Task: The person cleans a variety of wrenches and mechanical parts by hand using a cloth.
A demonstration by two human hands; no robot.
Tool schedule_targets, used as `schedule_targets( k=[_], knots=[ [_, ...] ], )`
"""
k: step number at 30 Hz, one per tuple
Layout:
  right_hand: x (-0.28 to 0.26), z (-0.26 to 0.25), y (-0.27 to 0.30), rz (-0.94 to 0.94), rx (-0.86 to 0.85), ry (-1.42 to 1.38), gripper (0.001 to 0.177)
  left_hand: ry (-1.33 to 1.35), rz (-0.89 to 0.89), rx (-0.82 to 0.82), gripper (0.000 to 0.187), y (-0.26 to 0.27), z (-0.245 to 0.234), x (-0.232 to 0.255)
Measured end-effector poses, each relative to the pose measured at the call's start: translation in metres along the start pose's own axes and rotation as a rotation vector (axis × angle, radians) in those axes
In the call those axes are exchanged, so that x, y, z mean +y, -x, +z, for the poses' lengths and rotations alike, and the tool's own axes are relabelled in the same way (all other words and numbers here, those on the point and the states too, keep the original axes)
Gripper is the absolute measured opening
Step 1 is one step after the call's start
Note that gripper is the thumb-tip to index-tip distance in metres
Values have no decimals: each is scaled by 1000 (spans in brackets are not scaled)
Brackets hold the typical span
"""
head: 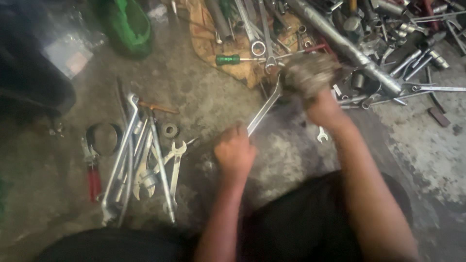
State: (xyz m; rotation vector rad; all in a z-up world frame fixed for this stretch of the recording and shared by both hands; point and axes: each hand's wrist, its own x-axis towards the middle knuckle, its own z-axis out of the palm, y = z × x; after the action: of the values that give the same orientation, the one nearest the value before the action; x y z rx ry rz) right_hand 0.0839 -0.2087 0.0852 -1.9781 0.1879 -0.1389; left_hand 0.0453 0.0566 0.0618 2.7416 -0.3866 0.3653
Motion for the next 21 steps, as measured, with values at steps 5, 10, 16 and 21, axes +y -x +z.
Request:
schedule_targets(
  k=[5, 10, 16, 21],
  knots=[
    [-32, 16, 8, -710, -1, 492, 59, -34, 138, 93, 16, -2, -3, 2],
    [-26, 8, 2, -414, -42, 393, 33, -22, 197, 90, 15, -2, -10, 3],
    [-13, 5, -6, -247, -66, 43, 24, 100, 168, 107, 13, -3, -19, 0],
    [11, 6, -13, -131, 36, -19, 25, 101, 136, 94, 24, -7, -13, -6]
  ],
)
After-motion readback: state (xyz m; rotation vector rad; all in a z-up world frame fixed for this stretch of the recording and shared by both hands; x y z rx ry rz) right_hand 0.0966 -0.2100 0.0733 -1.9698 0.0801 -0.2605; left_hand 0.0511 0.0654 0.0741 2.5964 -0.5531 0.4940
